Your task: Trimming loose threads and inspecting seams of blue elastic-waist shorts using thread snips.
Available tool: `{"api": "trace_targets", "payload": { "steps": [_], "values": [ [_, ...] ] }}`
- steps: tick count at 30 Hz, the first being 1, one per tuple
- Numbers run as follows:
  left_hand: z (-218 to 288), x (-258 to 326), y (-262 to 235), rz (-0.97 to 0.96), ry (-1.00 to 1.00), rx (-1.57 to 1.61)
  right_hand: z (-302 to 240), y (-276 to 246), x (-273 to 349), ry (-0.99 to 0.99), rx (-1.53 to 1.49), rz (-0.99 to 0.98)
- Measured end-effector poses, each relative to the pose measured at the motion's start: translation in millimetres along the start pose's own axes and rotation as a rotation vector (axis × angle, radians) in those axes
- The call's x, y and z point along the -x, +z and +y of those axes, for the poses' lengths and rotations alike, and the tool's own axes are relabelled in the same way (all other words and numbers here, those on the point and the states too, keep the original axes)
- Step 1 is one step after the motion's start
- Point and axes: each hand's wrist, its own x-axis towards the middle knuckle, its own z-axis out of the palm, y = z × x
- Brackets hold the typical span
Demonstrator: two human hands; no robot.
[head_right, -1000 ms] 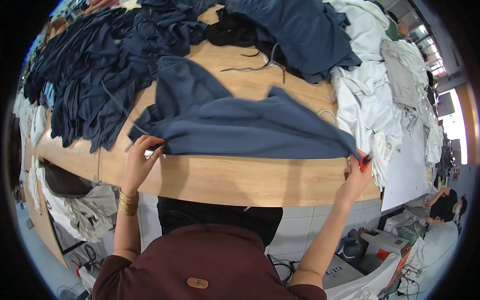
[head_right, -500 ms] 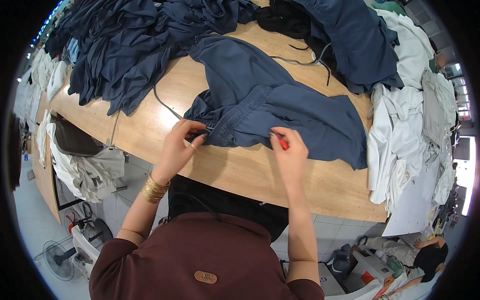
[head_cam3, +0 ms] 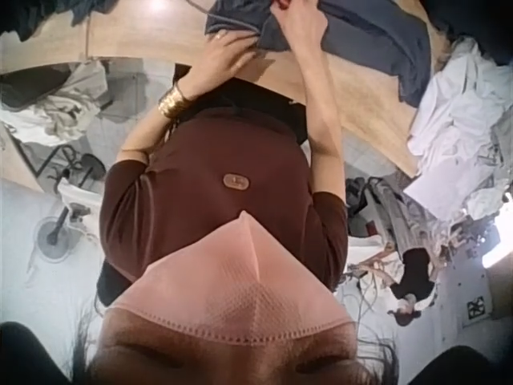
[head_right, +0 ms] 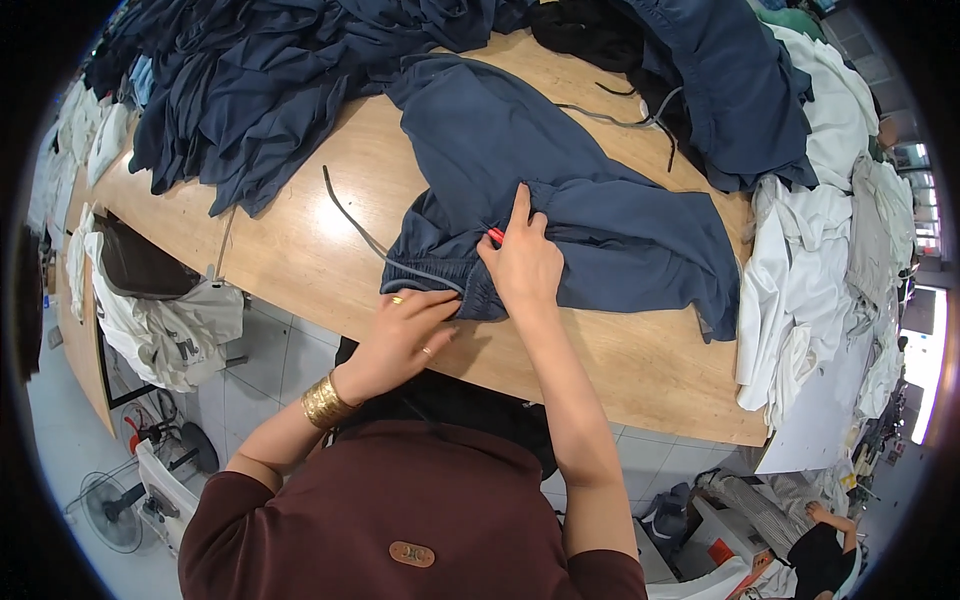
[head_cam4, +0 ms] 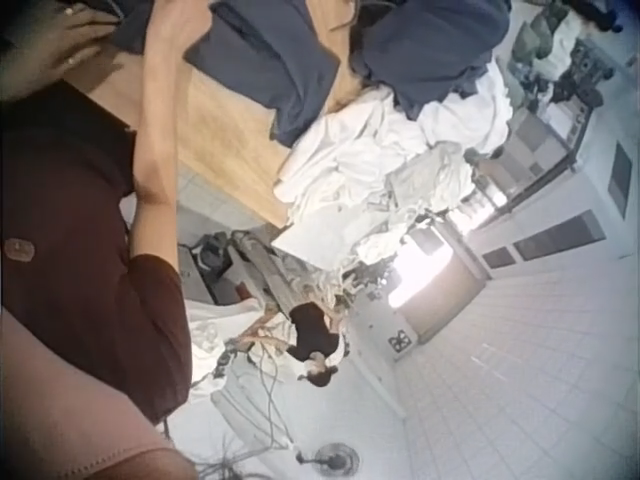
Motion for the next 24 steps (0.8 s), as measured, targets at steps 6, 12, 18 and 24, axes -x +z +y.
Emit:
{"api": "trace_targets", "payload": {
  "steps": [6,12,18,24],
  "values": [
    [-10,-9,-22,0.094,-0.359,0.401,9,-2,0,-0.043,-0.059,0.012],
    [-35,-16,5,0.107,-0.459,0.423,11,-4,12,-0.025,-0.048,-0.087],
    [-23,-19,-7,0.106,-0.077,-0.209,49,-11,41,-0.06,-0.154,-0.044],
    [-22,-42,-16,-0.192,0.067,-0.255,57,-17,37,0.171,-0.3,0.149]
  ]
}}
